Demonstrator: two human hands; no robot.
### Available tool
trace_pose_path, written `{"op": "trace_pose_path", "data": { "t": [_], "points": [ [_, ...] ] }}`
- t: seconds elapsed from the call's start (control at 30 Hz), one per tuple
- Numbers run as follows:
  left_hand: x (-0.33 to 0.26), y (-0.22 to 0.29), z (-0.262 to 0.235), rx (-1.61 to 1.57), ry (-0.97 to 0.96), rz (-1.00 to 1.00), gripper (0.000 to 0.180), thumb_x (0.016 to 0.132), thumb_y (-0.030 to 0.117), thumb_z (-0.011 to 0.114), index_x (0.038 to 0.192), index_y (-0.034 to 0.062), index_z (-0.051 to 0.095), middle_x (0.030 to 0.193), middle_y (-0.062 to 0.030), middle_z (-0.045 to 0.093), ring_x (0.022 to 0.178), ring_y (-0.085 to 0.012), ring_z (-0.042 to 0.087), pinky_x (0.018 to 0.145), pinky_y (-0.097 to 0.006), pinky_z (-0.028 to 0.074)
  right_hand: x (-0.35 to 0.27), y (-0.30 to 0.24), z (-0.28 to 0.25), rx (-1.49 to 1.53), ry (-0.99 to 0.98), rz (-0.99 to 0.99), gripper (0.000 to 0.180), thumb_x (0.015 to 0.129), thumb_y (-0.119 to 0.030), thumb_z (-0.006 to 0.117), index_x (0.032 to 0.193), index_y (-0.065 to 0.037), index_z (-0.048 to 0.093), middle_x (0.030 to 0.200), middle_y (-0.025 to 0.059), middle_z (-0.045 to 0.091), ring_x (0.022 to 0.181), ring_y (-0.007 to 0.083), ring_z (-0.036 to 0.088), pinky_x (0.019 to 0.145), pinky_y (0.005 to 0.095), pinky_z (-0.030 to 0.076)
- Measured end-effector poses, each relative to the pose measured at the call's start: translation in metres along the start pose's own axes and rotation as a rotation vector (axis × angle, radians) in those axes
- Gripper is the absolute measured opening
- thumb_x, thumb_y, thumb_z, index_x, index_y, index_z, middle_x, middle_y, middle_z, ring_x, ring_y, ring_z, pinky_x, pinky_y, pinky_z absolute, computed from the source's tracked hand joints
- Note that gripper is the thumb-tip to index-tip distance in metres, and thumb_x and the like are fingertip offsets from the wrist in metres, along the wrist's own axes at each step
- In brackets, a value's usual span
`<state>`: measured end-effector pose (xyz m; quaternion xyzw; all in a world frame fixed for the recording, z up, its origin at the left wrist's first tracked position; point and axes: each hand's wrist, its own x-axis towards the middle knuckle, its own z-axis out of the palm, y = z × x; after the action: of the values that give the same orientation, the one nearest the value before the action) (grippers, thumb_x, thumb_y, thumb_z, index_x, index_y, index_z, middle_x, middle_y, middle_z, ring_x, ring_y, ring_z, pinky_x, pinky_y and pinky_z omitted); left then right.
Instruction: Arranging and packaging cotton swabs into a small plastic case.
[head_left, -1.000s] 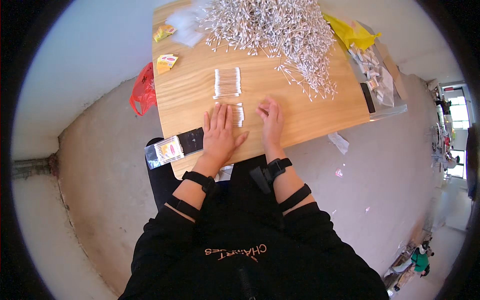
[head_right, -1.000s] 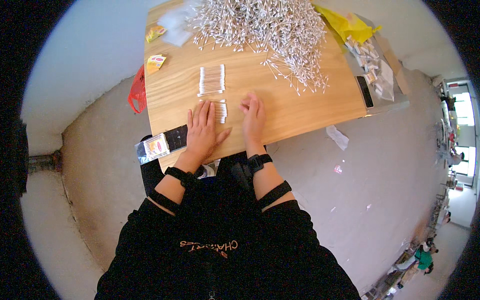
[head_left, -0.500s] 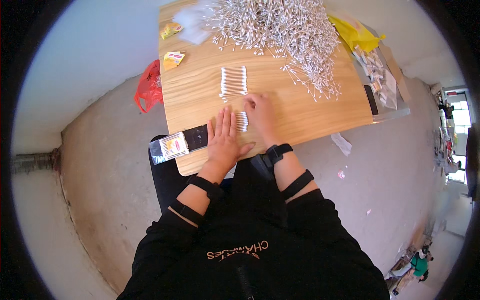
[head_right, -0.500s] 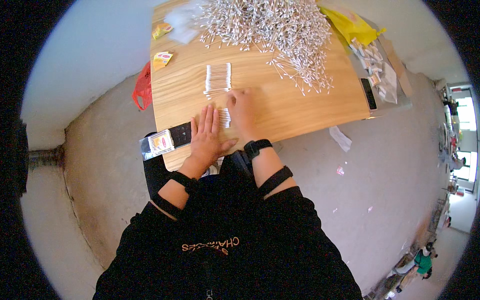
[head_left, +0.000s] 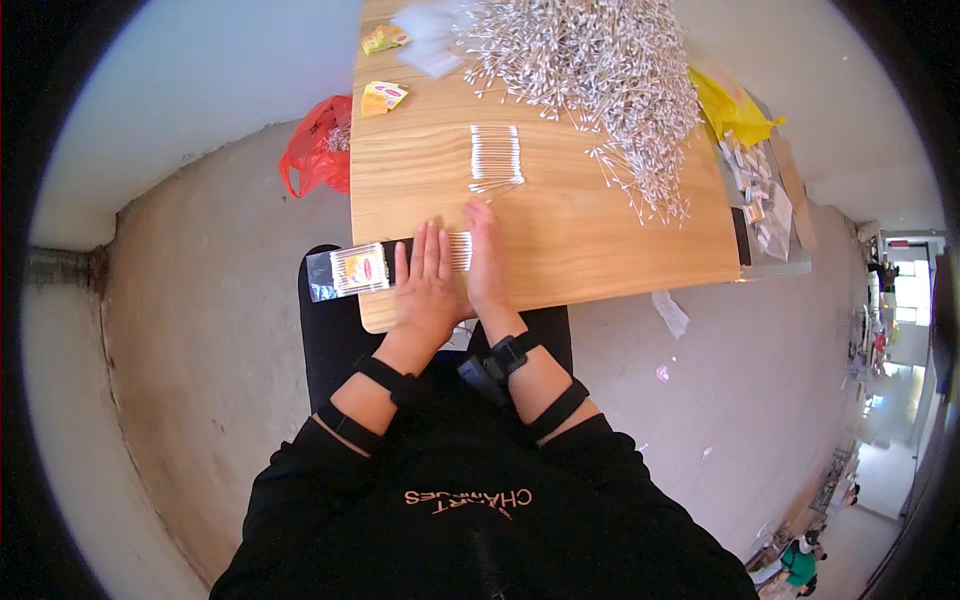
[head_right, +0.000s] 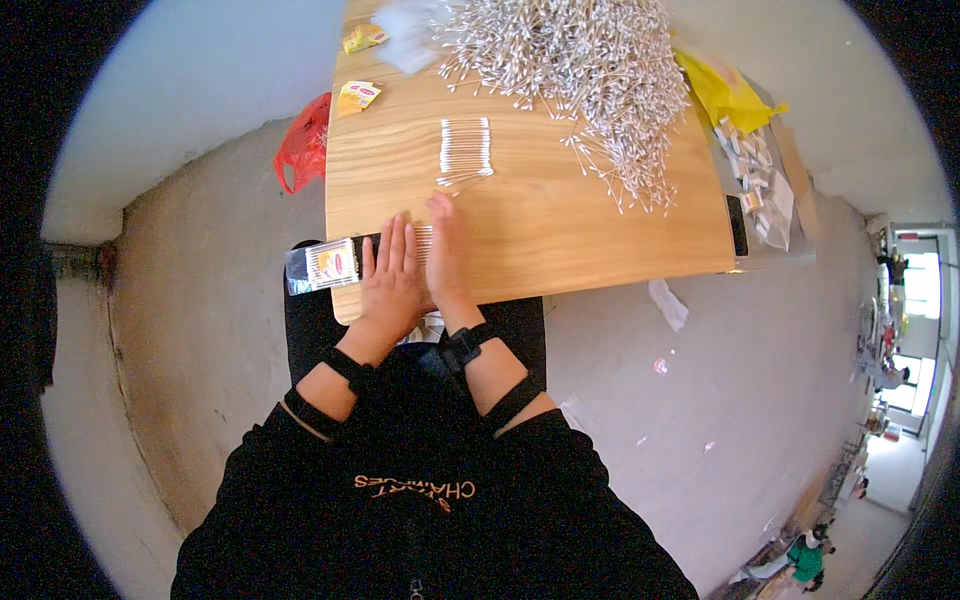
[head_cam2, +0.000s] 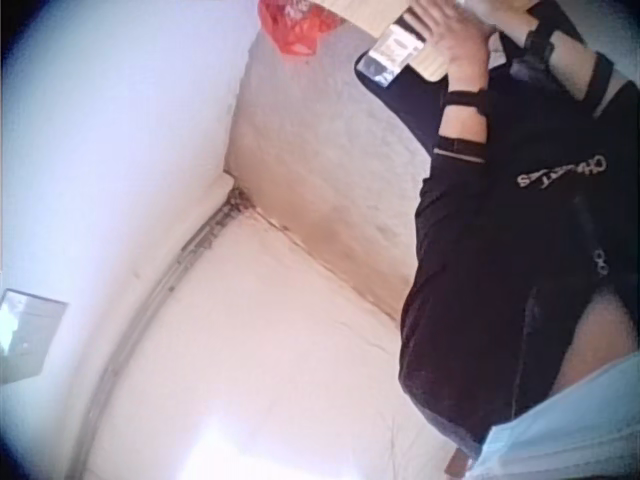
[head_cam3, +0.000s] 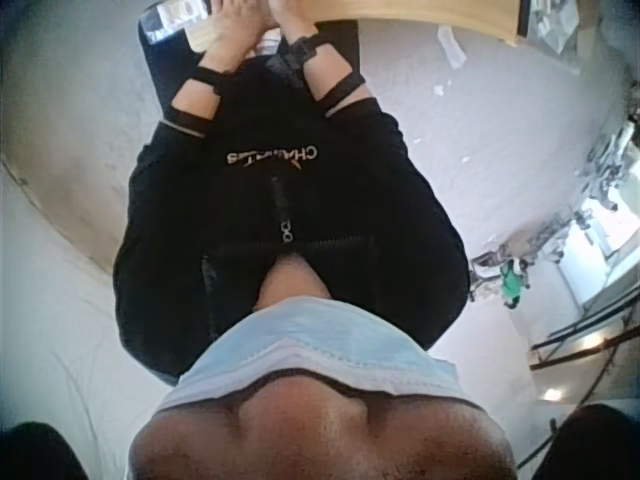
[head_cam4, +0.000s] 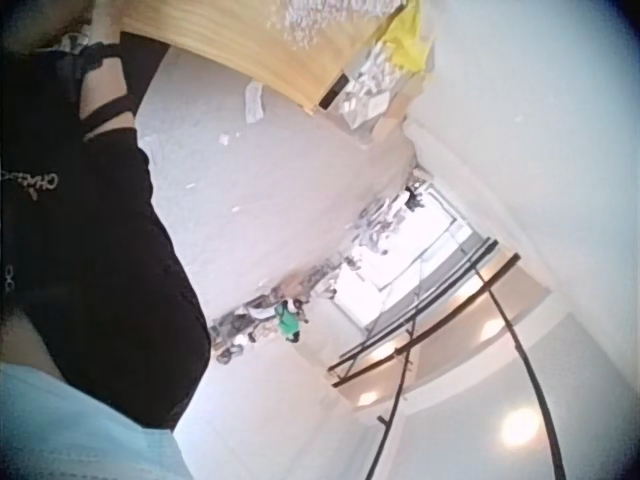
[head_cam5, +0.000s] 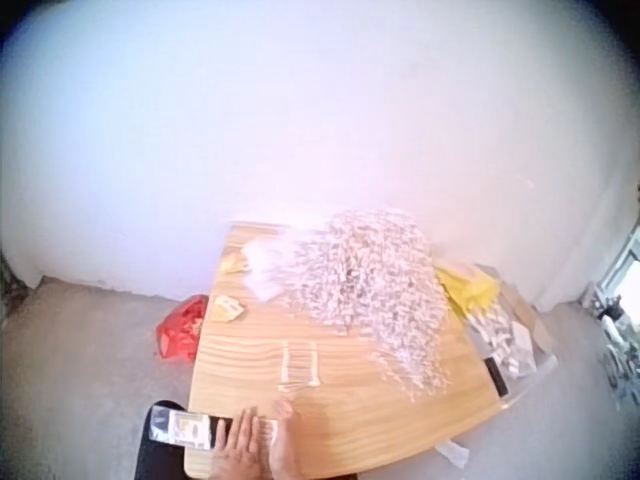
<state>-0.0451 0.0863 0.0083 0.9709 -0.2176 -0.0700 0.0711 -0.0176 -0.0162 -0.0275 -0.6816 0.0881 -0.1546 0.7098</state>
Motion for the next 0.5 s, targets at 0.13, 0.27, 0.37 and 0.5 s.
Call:
{"op": "trace_pose_path", "data": {
  "t": [0.13, 0.27, 0.37, 0.5],
  "points": [
    [-0.014, -0.018, 0.001, -0.007, 0.075, -0.068, 0.099, 0.078, 0.058, 0.058, 0.146, -0.0048, 0.023, 0.155, -0.0169, 0.019, 0.146, -0.0287, 0.011, 0.114, -0.053, 0.004, -0.005, -0.005, 0.024, 0.052, -0.045, 0.007, 0.041, 0.101, -0.030, 0.035, 0.124, 0.002, 0.048, 0.127, 0.0176, 0.049, 0.122, 0.0273, 0.045, 0.105, 0.0367, 0.033],
    [-0.020, -0.027, 0.005, 0.010, 0.117, -0.068, 0.114, 0.068, 0.070, 0.060, 0.147, -0.0025, 0.021, 0.156, -0.0153, 0.017, 0.146, -0.0274, 0.009, 0.115, -0.053, 0.003, 0.001, -0.009, 0.027, -0.109, 0.017, 0.013, 0.029, 0.095, -0.013, 0.044, 0.120, -0.001, 0.052, 0.117, 0.0166, 0.051, 0.111, 0.0284, 0.049, 0.097, 0.0385, 0.039],
    [-0.023, -0.030, 0.004, 0.032, 0.075, -0.076, 0.112, 0.070, 0.070, 0.058, 0.148, -0.0020, 0.020, 0.157, -0.0149, 0.014, 0.147, -0.0269, 0.006, 0.115, -0.053, 0.002, 0.007, -0.014, 0.030, -0.607, 0.030, -0.249, 0.031, 0.087, -0.002, 0.048, 0.117, -0.002, 0.054, 0.113, 0.0167, 0.051, 0.106, 0.0316, 0.050, 0.094, 0.0406, 0.040],
    [-0.023, -0.030, -0.004, 0.039, 0.053, -0.078, 0.113, 0.070, 0.070, 0.059, 0.148, -0.0014, 0.020, 0.157, -0.0150, 0.012, 0.147, -0.0266, 0.006, 0.115, -0.052, 0.003, 0.014, -0.012, 0.036, -1.053, -0.032, -0.507, 0.036, 0.083, -0.008, 0.053, 0.118, -0.005, 0.055, 0.113, 0.0140, 0.051, 0.108, 0.0322, 0.047, 0.093, 0.0455, 0.037]
  ]
}}
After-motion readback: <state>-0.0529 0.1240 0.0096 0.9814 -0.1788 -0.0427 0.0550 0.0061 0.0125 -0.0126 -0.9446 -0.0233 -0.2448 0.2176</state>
